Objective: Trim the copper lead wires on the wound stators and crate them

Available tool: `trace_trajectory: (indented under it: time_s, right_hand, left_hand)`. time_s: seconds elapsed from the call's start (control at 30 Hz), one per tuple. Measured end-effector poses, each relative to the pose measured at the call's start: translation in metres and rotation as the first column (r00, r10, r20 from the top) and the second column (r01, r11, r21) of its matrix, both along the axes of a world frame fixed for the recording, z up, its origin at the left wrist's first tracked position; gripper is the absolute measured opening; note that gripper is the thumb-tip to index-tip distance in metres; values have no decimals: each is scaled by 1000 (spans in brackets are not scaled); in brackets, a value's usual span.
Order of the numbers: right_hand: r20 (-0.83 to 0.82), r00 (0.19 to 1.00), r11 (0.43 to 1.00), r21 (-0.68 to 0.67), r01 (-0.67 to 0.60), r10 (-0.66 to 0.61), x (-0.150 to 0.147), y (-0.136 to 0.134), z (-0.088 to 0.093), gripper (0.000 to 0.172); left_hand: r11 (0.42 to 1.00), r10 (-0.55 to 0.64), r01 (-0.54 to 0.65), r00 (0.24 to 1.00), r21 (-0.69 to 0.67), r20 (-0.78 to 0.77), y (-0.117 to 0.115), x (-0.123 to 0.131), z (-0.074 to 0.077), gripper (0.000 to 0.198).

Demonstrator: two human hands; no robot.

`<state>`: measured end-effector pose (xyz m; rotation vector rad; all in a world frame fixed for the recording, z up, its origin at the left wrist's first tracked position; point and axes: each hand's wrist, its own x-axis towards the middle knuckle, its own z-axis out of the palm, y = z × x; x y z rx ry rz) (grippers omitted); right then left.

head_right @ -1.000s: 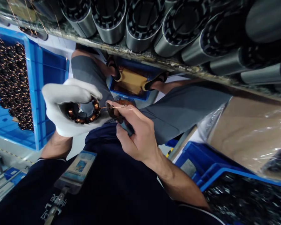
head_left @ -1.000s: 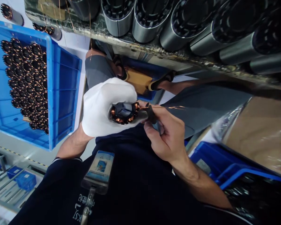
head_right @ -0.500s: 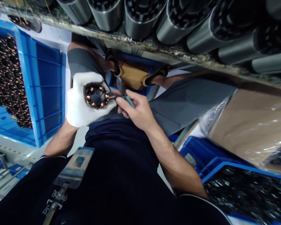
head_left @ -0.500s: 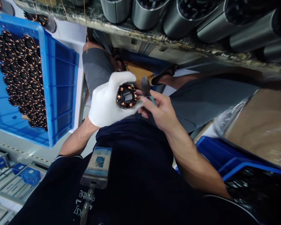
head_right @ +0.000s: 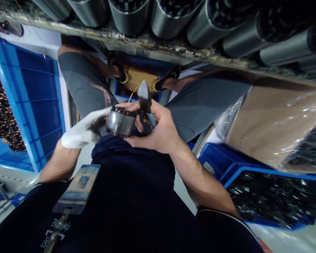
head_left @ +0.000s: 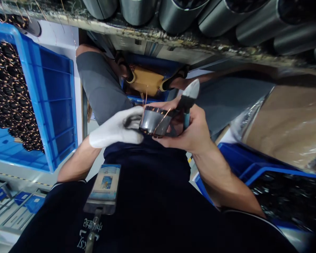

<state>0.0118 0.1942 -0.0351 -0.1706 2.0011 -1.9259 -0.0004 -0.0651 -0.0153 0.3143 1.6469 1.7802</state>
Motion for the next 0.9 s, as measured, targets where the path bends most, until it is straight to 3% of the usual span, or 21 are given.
trace_trajectory:
  time_s: [0.03,0.1,0.17,0.3,0.43,0.6,0.77,0.9]
  right_hand:
    - [-71,997,999,-30,-42,39,0,0,9,51]
    - [-190,976,993,-22,-113,107,-1,3,27,42]
    - [-251,955,982,139,-129,160,-2,10,44,44]
    - [-379,873,897,422,-131,306,-2,39,66,62]
    - [-411,775,780,603,-163,480,1,62,70,84]
    - [-448,679,689,714,-120,582,2,69,73,87]
    - [-387,748,698,702,-141,540,4,70,76,76]
    - [-406,718,690,710,-141,565,0,65,69,81]
  left_hand:
    - [994,-94,88,990,60,106,7,-3,0,43]
    - [985,-153,136,973,108,172,21,-8,2,33]
    - [991,-101,86,983,100,152,31,-12,8,30]
    - [998,18,-20,999,51,49,33,-15,20,37]
    - [1000,-17,18,999,5,-48,32,-17,23,36]
    - [997,-78,76,994,-23,-81,35,-19,21,33]
    - [996,-89,87,995,-33,-52,37,-16,18,29]
    - [979,2,-36,985,-201,-170,44,-10,19,34]
